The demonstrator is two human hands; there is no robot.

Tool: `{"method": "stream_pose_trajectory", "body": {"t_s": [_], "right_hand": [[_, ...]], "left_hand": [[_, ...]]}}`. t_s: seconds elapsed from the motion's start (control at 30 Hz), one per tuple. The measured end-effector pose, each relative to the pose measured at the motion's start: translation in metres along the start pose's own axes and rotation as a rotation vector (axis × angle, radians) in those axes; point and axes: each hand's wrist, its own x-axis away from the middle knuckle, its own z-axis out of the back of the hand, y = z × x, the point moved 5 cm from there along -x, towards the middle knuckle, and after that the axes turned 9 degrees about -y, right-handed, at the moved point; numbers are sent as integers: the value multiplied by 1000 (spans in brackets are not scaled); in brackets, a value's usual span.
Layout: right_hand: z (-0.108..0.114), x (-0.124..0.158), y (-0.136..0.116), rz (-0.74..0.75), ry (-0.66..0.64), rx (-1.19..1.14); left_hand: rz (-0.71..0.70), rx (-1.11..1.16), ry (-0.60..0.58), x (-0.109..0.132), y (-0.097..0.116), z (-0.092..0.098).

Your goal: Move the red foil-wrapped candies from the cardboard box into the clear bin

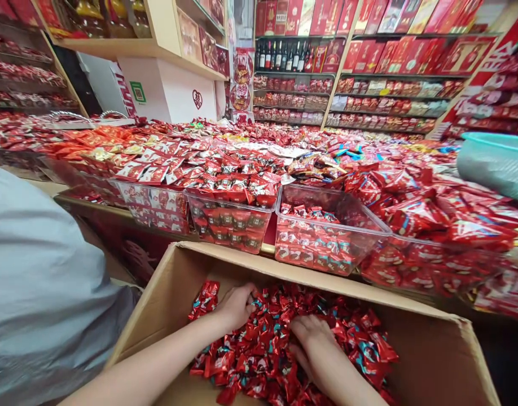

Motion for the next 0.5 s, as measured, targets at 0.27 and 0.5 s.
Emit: {"method": "stream_pose_trajectory", "body": {"t_s": [0.27,0.5], "right_hand": [[32,9,-10,-45,75,-985],[72,32,-11,-65,256,-679]], "left_hand": [[-211,711,-203,30,81,-4],[-25,785,-356,37,68,-15]]}}
